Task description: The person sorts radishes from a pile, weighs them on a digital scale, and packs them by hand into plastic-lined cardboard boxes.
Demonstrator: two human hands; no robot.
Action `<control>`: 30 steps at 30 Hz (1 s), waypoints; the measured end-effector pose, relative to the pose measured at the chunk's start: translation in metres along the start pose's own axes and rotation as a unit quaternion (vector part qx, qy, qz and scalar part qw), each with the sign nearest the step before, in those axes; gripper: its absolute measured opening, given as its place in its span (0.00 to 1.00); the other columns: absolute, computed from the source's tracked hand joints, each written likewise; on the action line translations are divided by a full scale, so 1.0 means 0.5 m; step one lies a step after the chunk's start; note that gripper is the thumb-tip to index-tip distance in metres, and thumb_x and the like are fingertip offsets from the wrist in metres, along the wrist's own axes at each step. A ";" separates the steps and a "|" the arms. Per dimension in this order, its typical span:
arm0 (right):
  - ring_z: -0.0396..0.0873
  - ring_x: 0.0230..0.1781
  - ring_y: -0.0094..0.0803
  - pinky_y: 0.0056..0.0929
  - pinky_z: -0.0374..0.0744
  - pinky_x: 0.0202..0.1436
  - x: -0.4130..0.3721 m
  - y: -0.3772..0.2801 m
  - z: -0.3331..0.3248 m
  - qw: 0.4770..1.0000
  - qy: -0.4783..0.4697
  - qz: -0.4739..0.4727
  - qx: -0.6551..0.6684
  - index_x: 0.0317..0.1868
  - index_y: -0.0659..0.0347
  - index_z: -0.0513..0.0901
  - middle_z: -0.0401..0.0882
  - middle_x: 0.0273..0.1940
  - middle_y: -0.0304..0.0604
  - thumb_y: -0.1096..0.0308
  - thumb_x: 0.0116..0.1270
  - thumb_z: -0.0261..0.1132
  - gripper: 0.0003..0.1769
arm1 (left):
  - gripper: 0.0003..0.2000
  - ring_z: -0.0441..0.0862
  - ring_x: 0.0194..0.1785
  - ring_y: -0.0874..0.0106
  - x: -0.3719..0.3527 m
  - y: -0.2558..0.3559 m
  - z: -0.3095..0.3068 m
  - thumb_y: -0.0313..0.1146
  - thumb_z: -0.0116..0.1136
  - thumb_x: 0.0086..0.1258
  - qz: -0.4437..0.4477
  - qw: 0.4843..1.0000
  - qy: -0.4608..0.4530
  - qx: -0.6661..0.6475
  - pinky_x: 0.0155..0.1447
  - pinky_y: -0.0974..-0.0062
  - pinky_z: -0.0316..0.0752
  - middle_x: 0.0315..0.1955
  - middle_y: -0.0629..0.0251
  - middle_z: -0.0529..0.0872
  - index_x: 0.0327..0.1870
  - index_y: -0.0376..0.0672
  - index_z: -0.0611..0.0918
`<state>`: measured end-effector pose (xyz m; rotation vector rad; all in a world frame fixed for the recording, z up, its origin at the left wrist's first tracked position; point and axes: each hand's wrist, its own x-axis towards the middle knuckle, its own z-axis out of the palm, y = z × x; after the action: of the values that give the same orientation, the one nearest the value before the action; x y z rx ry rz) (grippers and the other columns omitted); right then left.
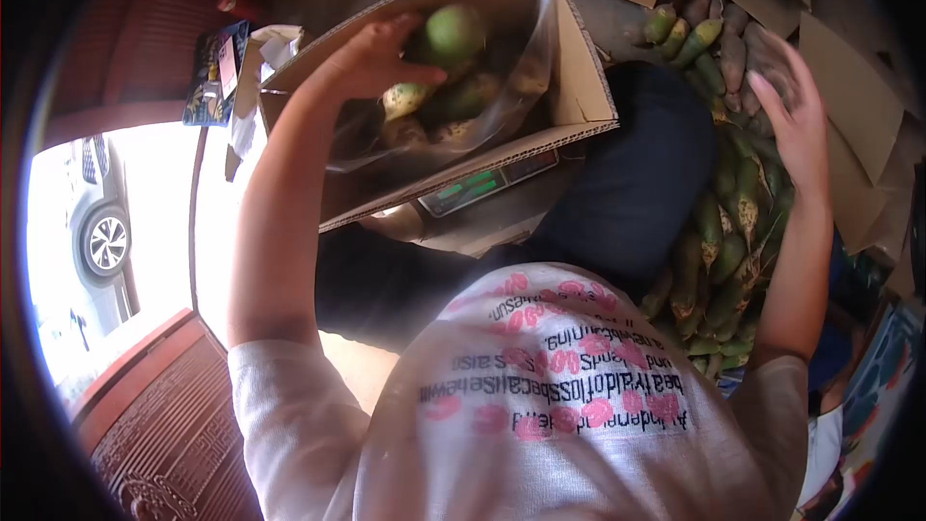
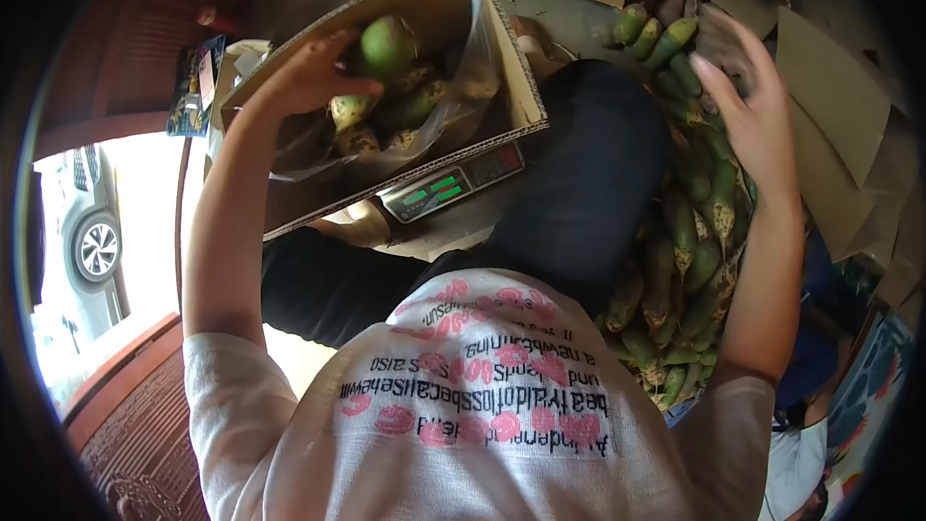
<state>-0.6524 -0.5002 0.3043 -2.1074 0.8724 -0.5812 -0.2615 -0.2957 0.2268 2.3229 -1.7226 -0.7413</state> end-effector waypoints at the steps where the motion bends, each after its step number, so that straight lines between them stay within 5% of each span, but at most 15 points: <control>1: 0.72 0.57 0.30 0.31 0.69 0.62 0.023 -0.048 0.046 0.997 -0.041 -0.064 0.014 0.66 0.62 0.68 0.74 0.60 0.45 0.69 0.65 0.66 0.30 | 0.40 0.80 0.55 0.61 -0.016 0.004 -0.020 0.48 0.74 0.53 -0.011 0.999 0.022 -0.048 0.61 0.66 0.74 0.50 0.50 0.82 0.62 0.34 0.70; 3: 0.74 0.55 0.30 0.32 0.72 0.59 0.072 -0.131 0.143 0.968 -0.115 -0.218 0.034 0.68 0.61 0.67 0.75 0.58 0.43 0.71 0.64 0.66 0.32 | 0.36 0.79 0.56 0.68 -0.056 0.021 -0.053 0.43 0.72 0.57 0.035 0.979 0.080 -0.183 0.61 0.70 0.74 0.51 0.55 0.82 0.63 0.34 0.70; 6: 0.75 0.56 0.42 0.37 0.74 0.58 0.121 -0.238 0.291 0.945 -0.118 -0.304 0.023 0.65 0.64 0.65 0.74 0.56 0.55 0.69 0.59 0.69 0.35 | 0.31 0.79 0.56 0.70 -0.096 0.055 -0.061 0.35 0.71 0.60 0.092 0.916 0.207 -0.332 0.62 0.73 0.72 0.49 0.59 0.82 0.62 0.35 0.70; 9: 0.65 0.66 0.52 0.40 0.68 0.68 0.142 -0.314 0.353 0.931 -0.216 -0.292 0.042 0.71 0.62 0.45 0.62 0.64 0.64 0.65 0.56 0.73 0.52 | 0.28 0.78 0.57 0.69 -0.130 0.107 -0.059 0.30 0.68 0.62 0.120 0.777 0.336 -0.519 0.62 0.71 0.74 0.52 0.60 0.80 0.62 0.39 0.69; 11: 0.66 0.65 0.52 0.41 0.69 0.67 0.157 -0.335 0.390 0.932 -0.227 -0.276 0.060 0.71 0.60 0.45 0.64 0.63 0.63 0.66 0.56 0.73 0.52 | 0.32 0.77 0.58 0.68 -0.164 0.140 -0.084 0.24 0.69 0.60 0.126 0.674 0.341 -0.643 0.60 0.70 0.75 0.56 0.60 0.76 0.64 0.40 0.65; 15: 0.76 0.56 0.46 0.38 0.75 0.58 0.209 -0.358 0.413 0.878 -0.256 -0.394 0.087 0.66 0.62 0.58 0.74 0.54 0.56 0.69 0.55 0.72 0.41 | 0.35 0.74 0.62 0.66 -0.192 0.061 -0.083 0.28 0.72 0.58 0.193 0.715 0.320 -0.591 0.65 0.67 0.72 0.57 0.59 0.76 0.65 0.41 0.65; 16: 0.77 0.54 0.44 0.37 0.76 0.56 0.215 -0.382 0.397 0.871 -0.288 -0.393 0.057 0.64 0.63 0.61 0.75 0.51 0.55 0.69 0.55 0.72 0.38 | 0.27 0.76 0.59 0.73 -0.212 0.006 -0.066 0.31 0.71 0.60 0.146 0.793 0.374 -0.458 0.63 0.72 0.72 0.50 0.62 0.82 0.59 0.37 0.73; 18: 0.79 0.50 0.42 0.35 0.77 0.51 0.226 -0.429 0.363 0.857 -0.358 -0.370 -0.036 0.60 0.65 0.66 0.78 0.47 0.54 0.70 0.55 0.70 0.33 | 0.24 0.77 0.58 0.71 -0.246 -0.019 -0.061 0.31 0.70 0.60 0.085 0.881 0.339 -0.319 0.61 0.70 0.73 0.49 0.62 0.82 0.56 0.38 0.76; 19: 0.79 0.50 0.42 0.36 0.77 0.52 0.223 -0.453 0.347 0.837 -0.404 -0.347 -0.125 0.60 0.65 0.67 0.78 0.46 0.54 0.69 0.55 0.70 0.33 | 0.22 0.78 0.57 0.70 -0.257 -0.028 -0.060 0.31 0.70 0.60 0.054 0.914 0.317 -0.246 0.60 0.69 0.74 0.48 0.61 0.83 0.55 0.39 0.78; 20: 0.78 0.50 0.43 0.38 0.76 0.52 0.221 -0.476 0.331 0.803 -0.448 -0.329 -0.215 0.59 0.65 0.68 0.78 0.46 0.53 0.68 0.55 0.70 0.32 | 0.17 0.78 0.56 0.60 -0.264 -0.039 -0.054 0.38 0.69 0.59 0.098 0.932 0.350 0.003 0.59 0.66 0.73 0.44 0.60 0.85 0.48 0.42 0.82; 22: 0.78 0.50 0.45 0.38 0.75 0.51 0.234 -0.425 0.365 0.749 -0.478 -0.333 -0.316 0.57 0.65 0.71 0.78 0.48 0.53 0.69 0.54 0.70 0.30 | 0.15 0.72 0.60 0.64 -0.272 -0.044 -0.011 0.41 0.69 0.57 0.090 0.963 0.245 0.061 0.66 0.63 0.64 0.40 0.62 0.86 0.42 0.44 0.85; 24: 0.77 0.49 0.51 0.40 0.76 0.48 0.240 -0.396 0.418 0.669 -0.532 -0.264 -0.447 0.49 0.66 0.72 0.78 0.46 0.55 0.66 0.47 0.72 0.29 | 0.15 0.72 0.60 0.66 -0.285 -0.042 0.003 0.43 0.69 0.55 0.024 0.978 0.177 0.105 0.69 0.62 0.59 0.38 0.64 0.86 0.39 0.45 0.87; 26: 0.78 0.50 0.49 0.42 0.78 0.49 0.229 -0.373 0.505 0.526 -0.589 -0.133 -0.599 0.52 0.64 0.74 0.80 0.48 0.54 0.63 0.46 0.74 0.32 | 0.14 0.73 0.59 0.67 -0.296 -0.049 0.009 0.44 0.70 0.54 -0.041 0.979 0.132 0.151 0.69 0.61 0.56 0.35 0.65 0.86 0.36 0.45 0.88; 29: 0.78 0.53 0.46 0.39 0.78 0.53 0.235 -0.281 0.591 0.485 -0.622 -0.111 -0.605 0.57 0.62 0.73 0.80 0.50 0.54 0.61 0.48 0.74 0.35 | 0.13 0.73 0.57 0.68 -0.324 -0.060 -0.009 0.42 0.71 0.52 -0.029 0.965 0.178 0.192 0.70 0.61 0.56 0.33 0.66 0.86 0.33 0.45 0.88; 30: 0.78 0.53 0.46 0.39 0.77 0.55 0.240 -0.259 0.609 0.524 -0.611 -0.126 -0.580 0.58 0.62 0.72 0.80 0.51 0.54 0.61 0.49 0.74 0.36 | 0.11 0.73 0.57 0.68 -0.328 -0.063 -0.009 0.40 0.71 0.51 -0.040 0.968 0.171 0.178 0.69 0.61 0.57 0.34 0.66 0.86 0.31 0.45 0.88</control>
<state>-0.3278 -0.3823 0.2373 -2.8109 -0.0910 1.7973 -0.2677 -0.1337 0.2662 2.5659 -1.7207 -0.0238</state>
